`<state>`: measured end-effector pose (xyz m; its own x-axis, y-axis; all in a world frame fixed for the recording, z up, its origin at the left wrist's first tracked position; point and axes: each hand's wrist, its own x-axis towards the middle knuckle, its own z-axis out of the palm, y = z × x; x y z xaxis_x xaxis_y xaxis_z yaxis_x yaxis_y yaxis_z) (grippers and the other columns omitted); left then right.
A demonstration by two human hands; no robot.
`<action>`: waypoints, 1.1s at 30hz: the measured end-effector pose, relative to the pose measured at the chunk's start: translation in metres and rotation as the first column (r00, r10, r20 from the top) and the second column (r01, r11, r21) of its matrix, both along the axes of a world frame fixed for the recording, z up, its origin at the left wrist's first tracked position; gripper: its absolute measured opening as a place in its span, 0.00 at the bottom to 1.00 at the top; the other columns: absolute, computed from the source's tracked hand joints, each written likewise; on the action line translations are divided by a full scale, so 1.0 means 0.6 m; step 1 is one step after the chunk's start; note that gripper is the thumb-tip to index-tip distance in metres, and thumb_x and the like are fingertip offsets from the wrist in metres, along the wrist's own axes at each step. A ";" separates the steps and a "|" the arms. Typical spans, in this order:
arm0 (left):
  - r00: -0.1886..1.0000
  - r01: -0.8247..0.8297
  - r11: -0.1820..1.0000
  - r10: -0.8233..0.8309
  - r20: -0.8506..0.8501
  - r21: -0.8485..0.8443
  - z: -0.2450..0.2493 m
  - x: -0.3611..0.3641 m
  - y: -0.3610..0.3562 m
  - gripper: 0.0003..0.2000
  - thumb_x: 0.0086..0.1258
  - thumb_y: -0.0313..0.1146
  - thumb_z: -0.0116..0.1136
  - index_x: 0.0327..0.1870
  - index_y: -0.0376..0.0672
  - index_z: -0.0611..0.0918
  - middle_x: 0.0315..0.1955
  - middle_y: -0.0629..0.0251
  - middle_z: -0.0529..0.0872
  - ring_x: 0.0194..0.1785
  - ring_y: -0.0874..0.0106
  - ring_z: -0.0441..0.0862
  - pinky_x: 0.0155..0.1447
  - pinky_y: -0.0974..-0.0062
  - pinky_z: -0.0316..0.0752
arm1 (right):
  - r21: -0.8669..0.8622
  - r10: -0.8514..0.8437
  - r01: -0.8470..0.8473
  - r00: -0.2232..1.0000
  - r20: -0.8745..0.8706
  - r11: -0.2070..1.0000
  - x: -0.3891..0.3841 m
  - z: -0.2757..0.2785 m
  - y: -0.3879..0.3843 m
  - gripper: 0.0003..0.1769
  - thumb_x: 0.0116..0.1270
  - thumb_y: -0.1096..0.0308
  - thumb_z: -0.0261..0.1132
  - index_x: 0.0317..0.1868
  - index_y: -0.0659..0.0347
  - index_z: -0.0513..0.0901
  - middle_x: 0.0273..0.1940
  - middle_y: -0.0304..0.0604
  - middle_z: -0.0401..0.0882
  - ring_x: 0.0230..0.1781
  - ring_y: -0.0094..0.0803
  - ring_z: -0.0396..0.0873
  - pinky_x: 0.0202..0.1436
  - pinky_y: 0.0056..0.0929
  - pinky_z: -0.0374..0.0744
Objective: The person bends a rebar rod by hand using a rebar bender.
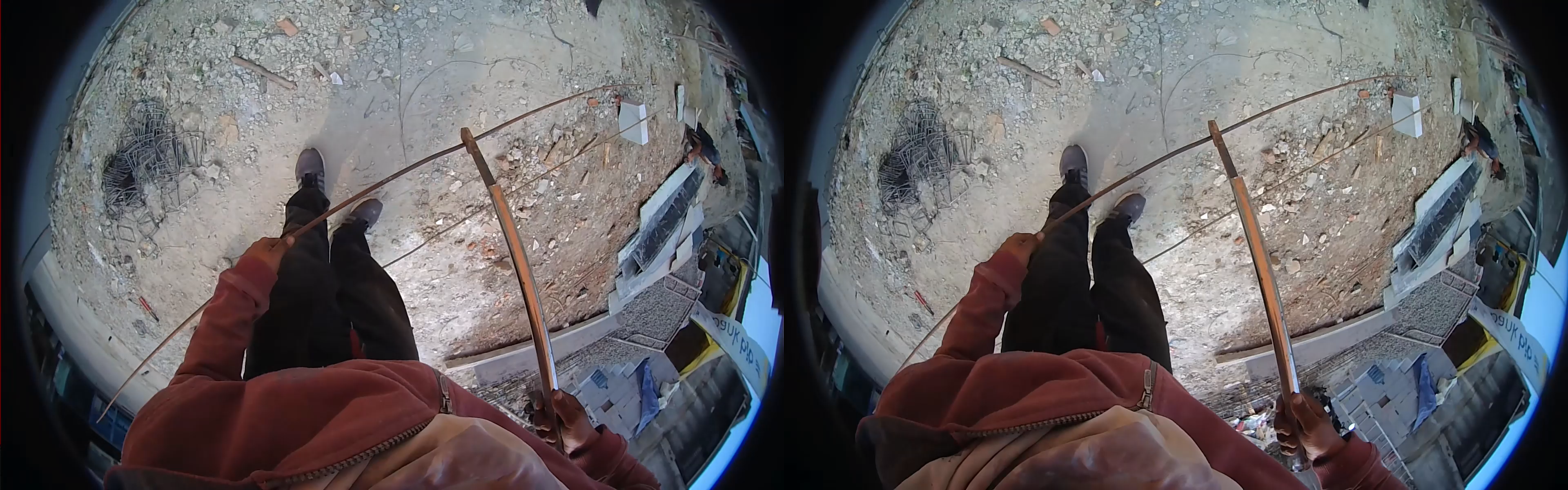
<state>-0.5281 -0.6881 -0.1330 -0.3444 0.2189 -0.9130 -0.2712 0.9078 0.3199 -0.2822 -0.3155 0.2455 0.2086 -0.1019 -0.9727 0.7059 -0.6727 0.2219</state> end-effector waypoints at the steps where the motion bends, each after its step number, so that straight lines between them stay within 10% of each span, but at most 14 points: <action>1: 1.000 0.007 1.000 -0.007 -0.004 -0.009 -0.001 0.003 -0.002 0.28 0.60 0.58 0.46 0.37 0.36 0.81 0.27 0.50 0.81 0.36 0.54 0.78 0.41 0.64 0.69 | 0.004 0.004 -0.005 1.000 0.025 1.000 -0.005 -0.002 0.003 0.23 0.63 0.42 0.50 0.39 0.54 0.69 0.18 0.34 0.63 0.12 0.21 0.59 0.14 0.22 0.60; 4: 0.999 0.006 1.000 -0.005 0.036 -0.020 0.010 -0.004 0.009 0.26 0.62 0.55 0.48 0.34 0.34 0.80 0.24 0.61 0.80 0.30 0.71 0.75 0.38 0.72 0.69 | -0.031 0.002 0.000 0.999 0.033 1.000 -0.031 -0.013 0.020 0.23 0.63 0.42 0.50 0.40 0.55 0.69 0.18 0.34 0.64 0.12 0.21 0.59 0.14 0.22 0.60; 10: 0.994 0.083 0.996 -0.084 0.071 0.015 0.036 0.009 0.024 0.29 0.61 0.60 0.42 0.39 0.40 0.81 0.26 0.49 0.80 0.36 0.53 0.79 0.41 0.63 0.71 | -0.008 -0.035 0.035 0.999 0.016 0.999 -0.039 -0.013 0.040 0.23 0.62 0.42 0.52 0.39 0.56 0.69 0.19 0.35 0.65 0.11 0.21 0.58 0.14 0.21 0.60; 19: 0.892 0.206 0.975 -0.151 -0.426 0.085 0.056 -0.024 0.050 0.20 0.67 0.49 0.43 0.26 0.40 0.76 0.18 0.53 0.77 0.28 0.50 0.76 0.32 0.59 0.68 | -0.028 -0.068 0.068 0.998 0.003 0.997 -0.029 0.026 0.064 0.25 0.62 0.42 0.52 0.39 0.59 0.68 0.18 0.36 0.62 0.12 0.21 0.56 0.14 0.21 0.57; 33: 0.917 0.312 0.946 -0.275 -0.289 0.089 0.051 -0.058 0.053 0.23 0.64 0.54 0.45 0.28 0.40 0.79 0.19 0.54 0.78 0.27 0.52 0.75 0.33 0.61 0.69 | -0.072 -0.195 0.199 0.979 0.068 0.977 0.045 0.022 0.036 0.25 0.61 0.41 0.52 0.38 0.57 0.70 0.18 0.35 0.63 0.12 0.21 0.57 0.14 0.21 0.58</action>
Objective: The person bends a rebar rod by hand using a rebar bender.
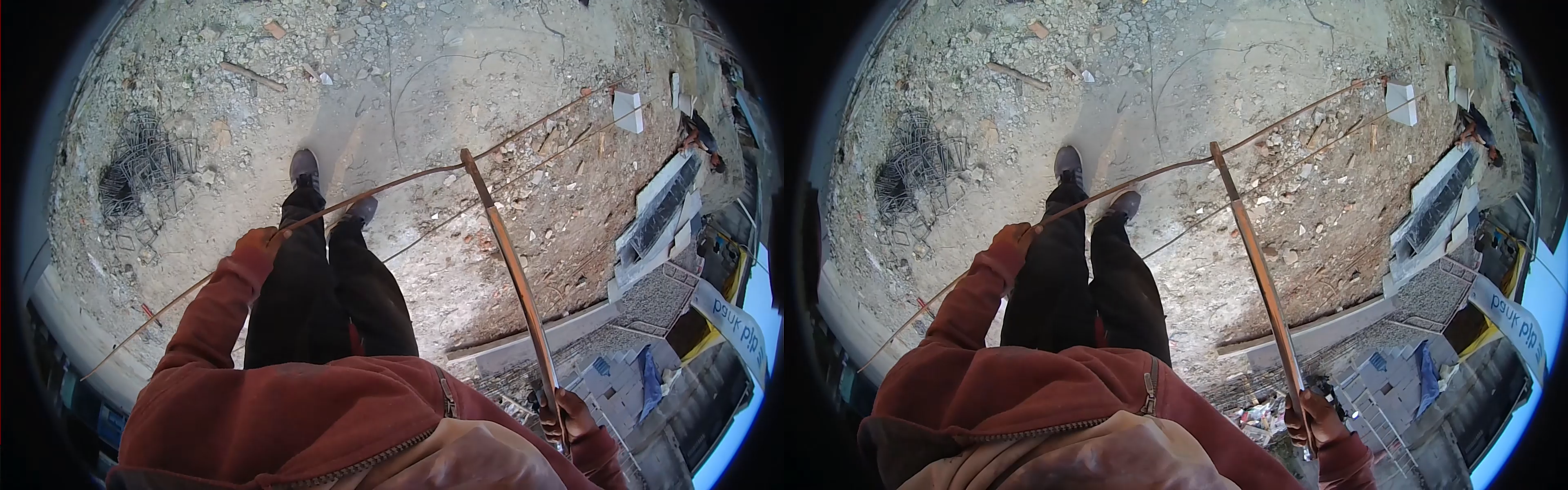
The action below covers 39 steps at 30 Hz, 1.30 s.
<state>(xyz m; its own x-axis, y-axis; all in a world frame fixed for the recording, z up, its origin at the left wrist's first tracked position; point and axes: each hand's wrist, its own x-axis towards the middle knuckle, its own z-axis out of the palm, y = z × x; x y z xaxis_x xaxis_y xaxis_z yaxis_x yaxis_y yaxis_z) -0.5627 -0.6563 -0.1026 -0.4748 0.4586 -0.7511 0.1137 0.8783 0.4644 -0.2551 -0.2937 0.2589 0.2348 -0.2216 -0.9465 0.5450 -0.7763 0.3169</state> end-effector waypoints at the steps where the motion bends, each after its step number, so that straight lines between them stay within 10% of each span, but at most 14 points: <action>1: 1.000 -0.008 1.000 0.008 0.017 0.009 -0.002 -0.002 0.001 0.23 0.64 0.53 0.45 0.27 0.39 0.79 0.19 0.54 0.78 0.26 0.53 0.75 0.33 0.61 0.68 | 0.010 -0.002 0.002 1.000 -0.005 1.000 0.006 -0.001 -0.003 0.24 0.62 0.42 0.52 0.38 0.56 0.70 0.18 0.35 0.63 0.12 0.21 0.56 0.14 0.21 0.57; 10: 0.889 -0.286 0.947 0.320 0.327 -0.147 0.013 -0.010 0.008 0.23 0.62 0.53 0.50 0.26 0.38 0.79 0.18 0.67 0.76 0.23 0.75 0.72 0.30 0.73 0.65 | 0.085 0.010 -0.003 0.997 -0.082 0.996 -0.002 0.005 -0.031 0.23 0.63 0.43 0.51 0.38 0.56 0.70 0.18 0.35 0.63 0.11 0.21 0.57 0.14 0.21 0.58; 12: 0.888 -0.260 0.957 0.288 0.358 -0.125 -0.128 0.029 -0.096 0.22 0.62 0.53 0.50 0.26 0.38 0.79 0.18 0.69 0.75 0.22 0.77 0.70 0.29 0.75 0.64 | 0.092 0.012 -0.006 0.998 -0.060 0.996 -0.006 0.014 -0.034 0.23 0.63 0.43 0.51 0.38 0.56 0.70 0.18 0.36 0.63 0.11 0.21 0.57 0.14 0.21 0.58; 16: 0.618 -0.300 0.952 0.238 0.749 -0.055 -0.072 0.020 -0.067 0.21 0.61 0.54 0.53 0.20 0.43 0.75 0.16 0.75 0.71 0.23 0.81 0.65 0.28 0.78 0.59 | 0.021 -0.053 0.053 0.998 -0.026 0.998 0.018 0.033 -0.028 0.23 0.63 0.43 0.51 0.38 0.56 0.69 0.18 0.35 0.63 0.12 0.21 0.56 0.14 0.21 0.57; 28: 0.825 -0.317 0.897 0.420 0.377 -0.307 -0.057 0.004 -0.050 0.25 0.63 0.53 0.50 0.10 0.47 0.66 0.06 0.73 0.59 0.10 0.78 0.55 0.16 0.73 0.47 | 0.028 -0.035 0.038 0.995 -0.091 0.999 0.043 0.018 -0.048 0.23 0.62 0.42 0.52 0.38 0.56 0.69 0.17 0.34 0.63 0.11 0.20 0.56 0.14 0.20 0.57; 39: 0.279 -0.184 0.882 0.470 0.838 -0.433 0.023 -0.078 -0.031 0.28 0.59 0.65 0.43 0.11 0.52 0.57 0.08 0.75 0.52 0.12 0.78 0.46 0.18 0.76 0.42 | -0.115 -0.223 0.204 0.957 -0.185 0.972 0.107 0.010 -0.030 0.23 0.60 0.43 0.55 0.39 0.56 0.68 0.17 0.32 0.59 0.11 0.19 0.53 0.14 0.20 0.55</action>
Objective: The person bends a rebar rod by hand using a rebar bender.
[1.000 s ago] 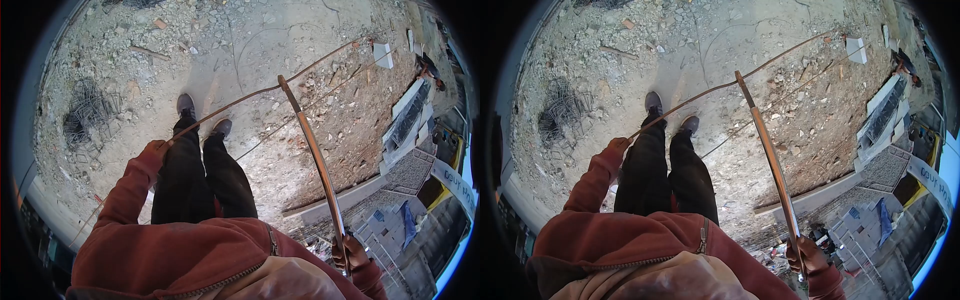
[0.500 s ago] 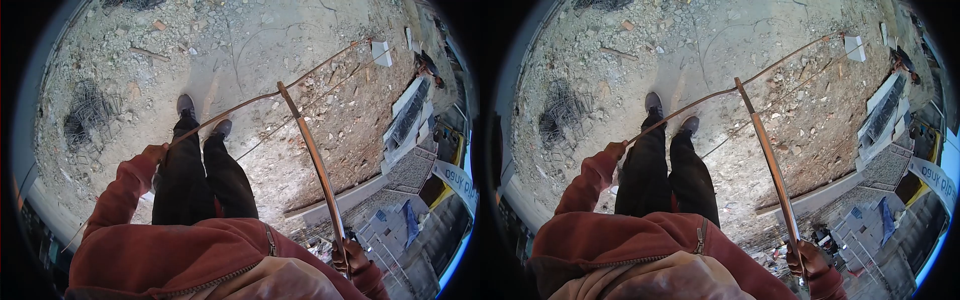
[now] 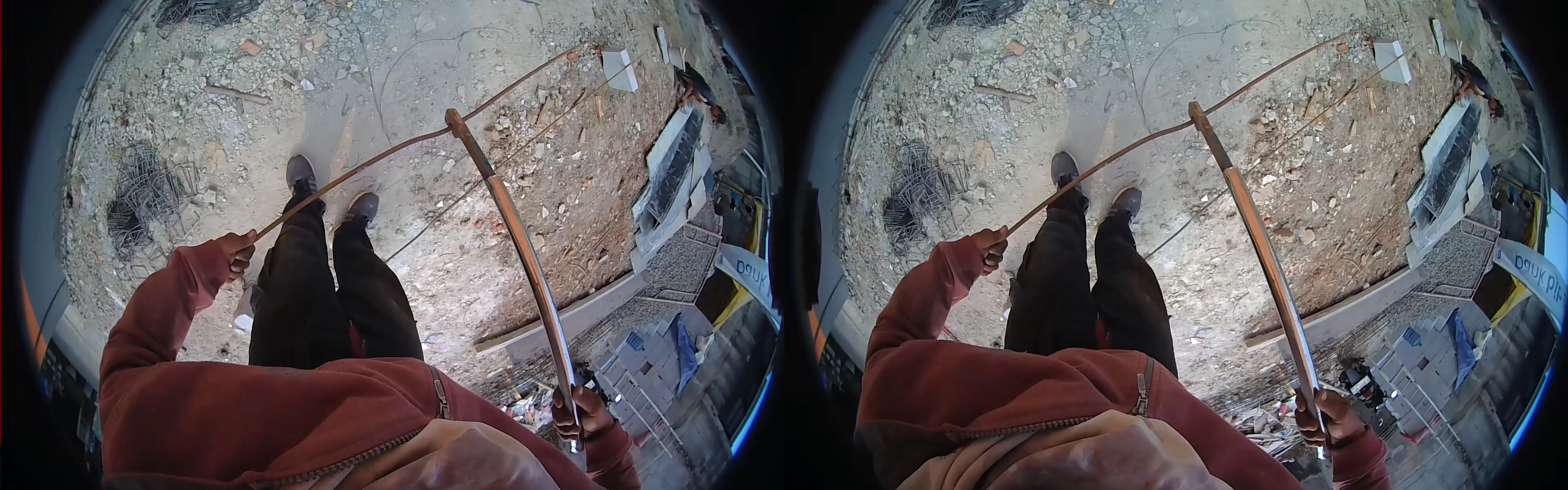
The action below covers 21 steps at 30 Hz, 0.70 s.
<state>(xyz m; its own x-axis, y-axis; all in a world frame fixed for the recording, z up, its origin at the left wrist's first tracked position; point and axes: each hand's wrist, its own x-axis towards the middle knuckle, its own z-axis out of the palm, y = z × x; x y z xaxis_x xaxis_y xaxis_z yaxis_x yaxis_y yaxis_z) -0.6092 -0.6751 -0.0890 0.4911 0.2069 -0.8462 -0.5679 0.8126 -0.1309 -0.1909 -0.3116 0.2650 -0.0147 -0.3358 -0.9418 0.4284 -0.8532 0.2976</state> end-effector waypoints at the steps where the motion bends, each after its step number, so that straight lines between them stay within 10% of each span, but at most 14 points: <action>1: 1.000 -0.004 1.000 0.004 0.026 -0.003 0.003 -0.001 0.003 0.28 0.59 0.65 0.43 0.12 0.52 0.57 0.08 0.75 0.52 0.12 0.78 0.46 0.18 0.76 0.42 | 0.002 -0.037 0.037 0.999 0.001 0.999 -0.001 0.003 -0.006 0.23 0.61 0.44 0.55 0.39 0.56 0.68 0.17 0.33 0.60 0.12 0.19 0.54 0.14 0.20 0.55; 8: 0.970 -0.019 0.999 0.029 -0.240 0.043 -0.014 0.044 -0.022 0.25 0.60 0.61 0.47 0.13 0.53 0.60 0.10 0.78 0.55 0.13 0.80 0.50 0.18 0.78 0.45 | 0.083 0.019 -0.020 1.000 0.008 0.996 -0.046 0.033 -0.031 0.21 0.64 0.47 0.52 0.41 0.59 0.69 0.18 0.36 0.62 0.13 0.21 0.57 0.15 0.21 0.58; 12: 0.580 0.270 0.963 -0.171 -0.797 -0.010 -0.001 0.083 -0.037 0.23 0.60 0.55 0.53 0.24 0.40 0.79 0.15 0.74 0.68 0.23 0.80 0.61 0.28 0.78 0.57 | 0.139 0.138 -0.154 0.984 0.117 0.978 -0.066 0.010 -0.035 0.21 0.65 0.47 0.50 0.38 0.59 0.70 0.18 0.37 0.63 0.11 0.21 0.58 0.15 0.21 0.59; 21: 0.714 0.167 0.983 -0.178 -0.677 -0.082 -0.022 0.074 -0.050 0.23 0.58 0.53 0.57 0.11 0.48 0.67 0.09 0.75 0.62 0.13 0.80 0.56 0.18 0.75 0.50 | 0.103 0.191 -0.197 0.980 0.062 0.975 -0.001 -0.016 -0.032 0.23 0.61 0.44 0.55 0.34 0.57 0.69 0.17 0.34 0.61 0.11 0.19 0.55 0.13 0.20 0.57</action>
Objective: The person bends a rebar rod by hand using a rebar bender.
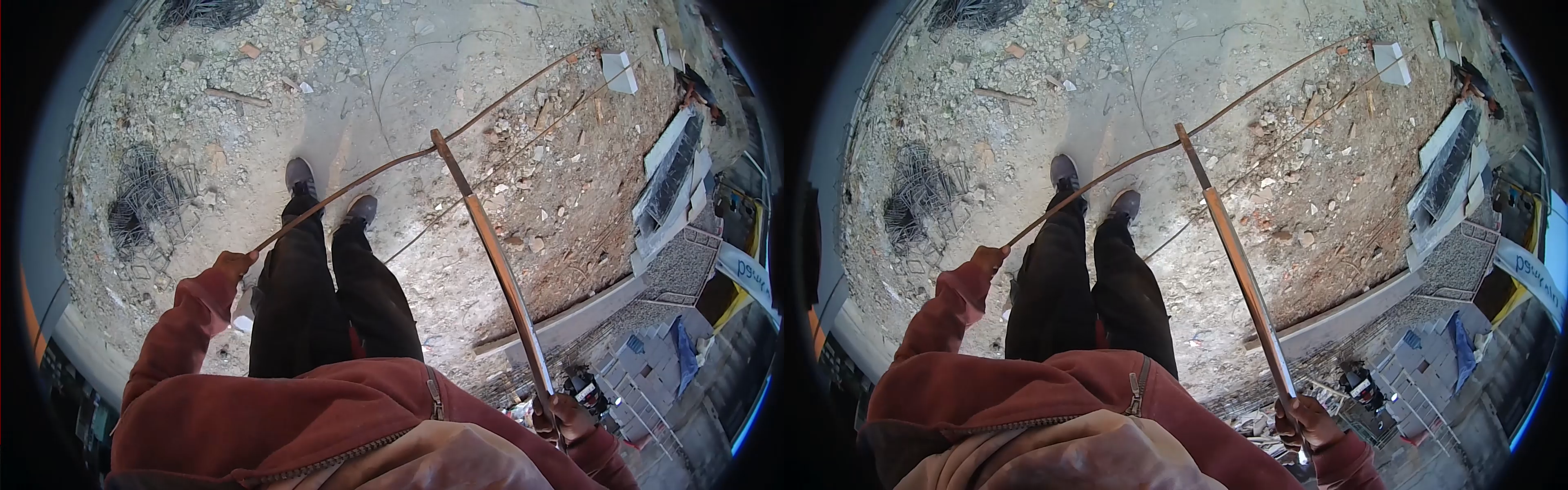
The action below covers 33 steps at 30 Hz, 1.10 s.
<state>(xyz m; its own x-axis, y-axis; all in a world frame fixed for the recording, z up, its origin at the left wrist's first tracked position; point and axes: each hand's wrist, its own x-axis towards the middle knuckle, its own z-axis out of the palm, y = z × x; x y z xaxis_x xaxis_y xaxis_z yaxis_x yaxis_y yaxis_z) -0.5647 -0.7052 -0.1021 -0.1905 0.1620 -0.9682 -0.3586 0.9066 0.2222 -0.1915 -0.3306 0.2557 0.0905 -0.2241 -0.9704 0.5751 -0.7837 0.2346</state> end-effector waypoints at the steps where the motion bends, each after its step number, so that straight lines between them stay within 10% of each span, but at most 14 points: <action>1: 0.999 -0.014 0.999 0.016 0.044 -0.032 -0.006 -0.005 -0.001 0.25 0.58 0.54 0.57 0.10 0.49 0.64 0.08 0.75 0.61 0.12 0.80 0.56 0.16 0.76 0.48 | -0.021 -0.004 0.003 1.000 -0.018 1.000 0.010 -0.002 0.006 0.23 0.60 0.43 0.56 0.34 0.57 0.69 0.16 0.34 0.61 0.11 0.19 0.55 0.13 0.20 0.57; 7: 0.757 -0.173 0.985 0.132 0.640 0.003 0.030 -0.067 0.028 0.28 0.59 0.60 0.51 0.10 0.52 0.57 0.08 0.77 0.52 0.11 0.79 0.48 0.17 0.76 0.44 | -0.040 -0.053 0.050 0.996 -0.072 0.998 0.060 -0.001 0.036 0.24 0.58 0.45 0.60 0.33 0.60 0.70 0.14 0.32 0.58 0.10 0.19 0.56 0.12 0.20 0.57; 11: 0.637 -0.083 0.997 0.052 0.769 0.001 0.041 -0.088 0.036 0.29 0.60 0.66 0.40 0.10 0.53 0.56 0.09 0.77 0.49 0.13 0.79 0.44 0.18 0.76 0.40 | -0.195 -0.301 0.280 0.949 -0.091 0.940 0.065 0.010 0.043 0.22 0.60 0.47 0.57 0.34 0.60 0.70 0.15 0.33 0.59 0.10 0.19 0.55 0.12 0.20 0.57; 15: 0.641 -0.112 0.991 0.123 0.758 -0.066 0.041 -0.070 0.027 0.29 0.58 0.65 0.44 0.09 0.52 0.56 0.08 0.76 0.51 0.13 0.78 0.48 0.18 0.76 0.43 | -0.111 -0.199 0.182 0.967 -0.158 0.977 0.017 0.014 -0.004 0.22 0.62 0.46 0.55 0.35 0.59 0.70 0.16 0.34 0.60 0.12 0.20 0.57 0.13 0.21 0.57; 18: 0.953 -0.075 0.993 0.097 0.286 -0.086 -0.014 -0.024 -0.013 0.28 0.59 0.62 0.49 0.09 0.51 0.60 0.08 0.75 0.56 0.13 0.78 0.52 0.19 0.75 0.47 | -0.071 -0.282 0.275 0.953 -0.109 0.959 0.010 0.013 -0.030 0.23 0.62 0.45 0.53 0.38 0.60 0.71 0.16 0.35 0.62 0.12 0.21 0.58 0.15 0.20 0.58; 21: 0.984 -0.034 0.990 0.009 -0.180 -0.134 -0.019 0.016 -0.014 0.27 0.58 0.58 0.53 0.09 0.48 0.65 0.09 0.75 0.59 0.15 0.78 0.54 0.20 0.74 0.49 | -0.016 -0.195 0.195 0.978 -0.077 0.981 -0.029 0.007 -0.022 0.24 0.64 0.45 0.51 0.41 0.61 0.71 0.18 0.36 0.64 0.13 0.22 0.59 0.15 0.19 0.59; 25: 0.933 -0.088 0.996 0.074 -0.353 -0.024 0.008 0.019 -0.005 0.26 0.56 0.57 0.56 0.11 0.45 0.67 0.11 0.75 0.60 0.18 0.78 0.53 0.24 0.73 0.48 | -0.001 -0.159 0.160 0.981 -0.111 0.987 -0.043 -0.023 -0.037 0.25 0.66 0.47 0.48 0.44 0.63 0.70 0.22 0.39 0.67 0.17 0.24 0.64 0.20 0.20 0.63; 29: 0.931 0.015 0.970 -0.101 -0.351 -0.241 -0.003 0.021 -0.029 0.28 0.57 0.57 0.53 0.38 0.34 0.81 0.35 0.50 0.82 0.43 0.61 0.77 0.48 0.70 0.68 | -0.030 -0.066 0.063 0.990 -0.124 0.998 -0.100 -0.039 -0.040 0.25 0.66 0.47 0.47 0.45 0.64 0.70 0.24 0.37 0.68 0.26 0.23 0.67 0.32 0.22 0.67; 33: 0.924 -0.079 0.975 -0.006 -0.384 -0.205 0.012 0.033 -0.034 0.28 0.58 0.59 0.50 0.33 0.36 0.82 0.23 0.53 0.80 0.31 0.62 0.76 0.40 0.68 0.68 | -0.022 0.173 -0.175 0.984 -0.046 0.984 -0.097 -0.033 -0.059 0.26 0.66 0.47 0.48 0.46 0.64 0.70 0.25 0.38 0.69 0.26 0.25 0.68 0.32 0.25 0.68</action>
